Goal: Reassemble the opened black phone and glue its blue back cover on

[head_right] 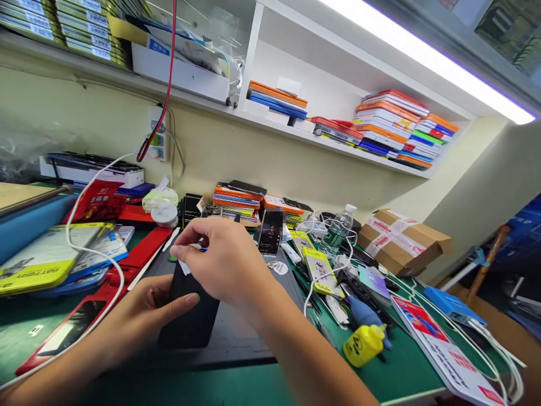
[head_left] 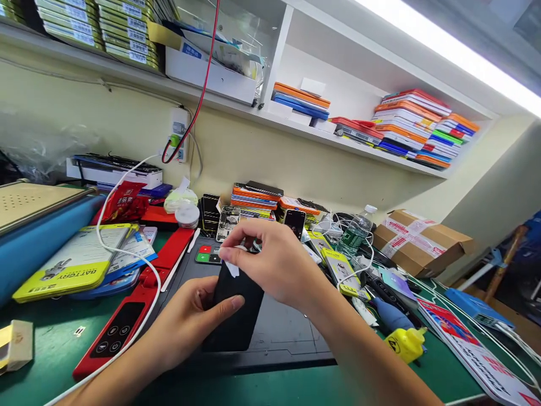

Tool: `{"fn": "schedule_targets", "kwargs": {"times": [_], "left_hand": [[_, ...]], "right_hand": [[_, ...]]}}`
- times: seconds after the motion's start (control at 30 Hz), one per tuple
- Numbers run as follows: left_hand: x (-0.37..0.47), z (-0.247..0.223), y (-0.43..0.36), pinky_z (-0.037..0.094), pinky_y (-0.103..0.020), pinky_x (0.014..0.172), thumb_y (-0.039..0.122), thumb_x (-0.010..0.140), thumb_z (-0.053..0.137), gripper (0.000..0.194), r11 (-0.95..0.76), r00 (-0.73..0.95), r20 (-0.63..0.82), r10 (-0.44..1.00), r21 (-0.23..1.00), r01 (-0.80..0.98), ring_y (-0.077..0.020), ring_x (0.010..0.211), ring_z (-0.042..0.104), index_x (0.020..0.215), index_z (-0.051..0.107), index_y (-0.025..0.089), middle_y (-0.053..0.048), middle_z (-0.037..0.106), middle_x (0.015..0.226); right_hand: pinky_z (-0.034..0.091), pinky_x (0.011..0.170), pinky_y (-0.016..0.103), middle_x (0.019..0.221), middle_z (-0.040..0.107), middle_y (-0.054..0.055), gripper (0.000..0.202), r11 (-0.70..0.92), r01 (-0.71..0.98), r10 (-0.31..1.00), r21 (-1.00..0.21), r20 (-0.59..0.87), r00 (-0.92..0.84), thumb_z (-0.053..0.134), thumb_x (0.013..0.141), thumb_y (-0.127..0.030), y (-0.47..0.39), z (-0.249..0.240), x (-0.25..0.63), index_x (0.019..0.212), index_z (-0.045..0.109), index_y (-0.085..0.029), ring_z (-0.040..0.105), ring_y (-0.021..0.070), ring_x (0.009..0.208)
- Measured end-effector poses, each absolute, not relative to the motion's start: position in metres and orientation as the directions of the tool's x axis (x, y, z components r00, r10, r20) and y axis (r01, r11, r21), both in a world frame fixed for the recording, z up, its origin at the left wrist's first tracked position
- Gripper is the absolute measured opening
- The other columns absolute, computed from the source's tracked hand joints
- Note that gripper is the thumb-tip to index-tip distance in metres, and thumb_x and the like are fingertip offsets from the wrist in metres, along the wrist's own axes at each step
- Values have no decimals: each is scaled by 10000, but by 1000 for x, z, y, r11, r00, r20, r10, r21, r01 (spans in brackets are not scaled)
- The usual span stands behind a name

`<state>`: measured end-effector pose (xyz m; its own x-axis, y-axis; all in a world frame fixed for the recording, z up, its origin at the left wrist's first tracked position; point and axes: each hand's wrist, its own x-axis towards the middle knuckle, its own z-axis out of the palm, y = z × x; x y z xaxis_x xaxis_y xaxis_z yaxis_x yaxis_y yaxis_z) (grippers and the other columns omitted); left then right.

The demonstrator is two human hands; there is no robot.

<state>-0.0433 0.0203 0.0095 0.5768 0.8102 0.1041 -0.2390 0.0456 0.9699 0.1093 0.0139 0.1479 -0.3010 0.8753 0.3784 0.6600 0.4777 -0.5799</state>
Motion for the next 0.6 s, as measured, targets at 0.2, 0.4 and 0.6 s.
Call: {"fn": "schedule_targets", "kwargs": {"times": [0.2, 0.4, 0.6], "left_hand": [[-42, 14, 19, 484, -236, 647, 509, 889, 747, 388, 25, 566, 124, 815, 968, -248, -158, 748, 594, 998, 723, 137, -33, 685, 860], [-39, 11, 18, 377, -207, 559, 551, 891, 711, 423, -27, 567, 121, 815, 985, -172, -111, 633, 470, 860, 646, 134, 16, 556, 717], [-43, 15, 21, 292, -205, 504, 548, 870, 696, 428, -155, 440, 170, 882, 985, -69, -102, 595, 357, 746, 564, 161, 45, 432, 650]], "right_hand": [[443, 691, 280, 761, 742, -43, 100, 366, 705, 927, -608, 305, -219, 768, 877, -218, 12, 147, 147, 778, 758, -227, 637, 141, 738], [461, 729, 285, 816, 732, -39, 108, 471, 695, 875, -544, 388, -290, 775, 878, -186, 12, 139, 132, 787, 738, -230, 642, 147, 795], [422, 930, 401, 1006, 731, 12, 121, 667, 735, 656, -122, 564, -502, 732, 932, -188, 14, 123, 109, 817, 726, -225, 592, 218, 1011]]}}
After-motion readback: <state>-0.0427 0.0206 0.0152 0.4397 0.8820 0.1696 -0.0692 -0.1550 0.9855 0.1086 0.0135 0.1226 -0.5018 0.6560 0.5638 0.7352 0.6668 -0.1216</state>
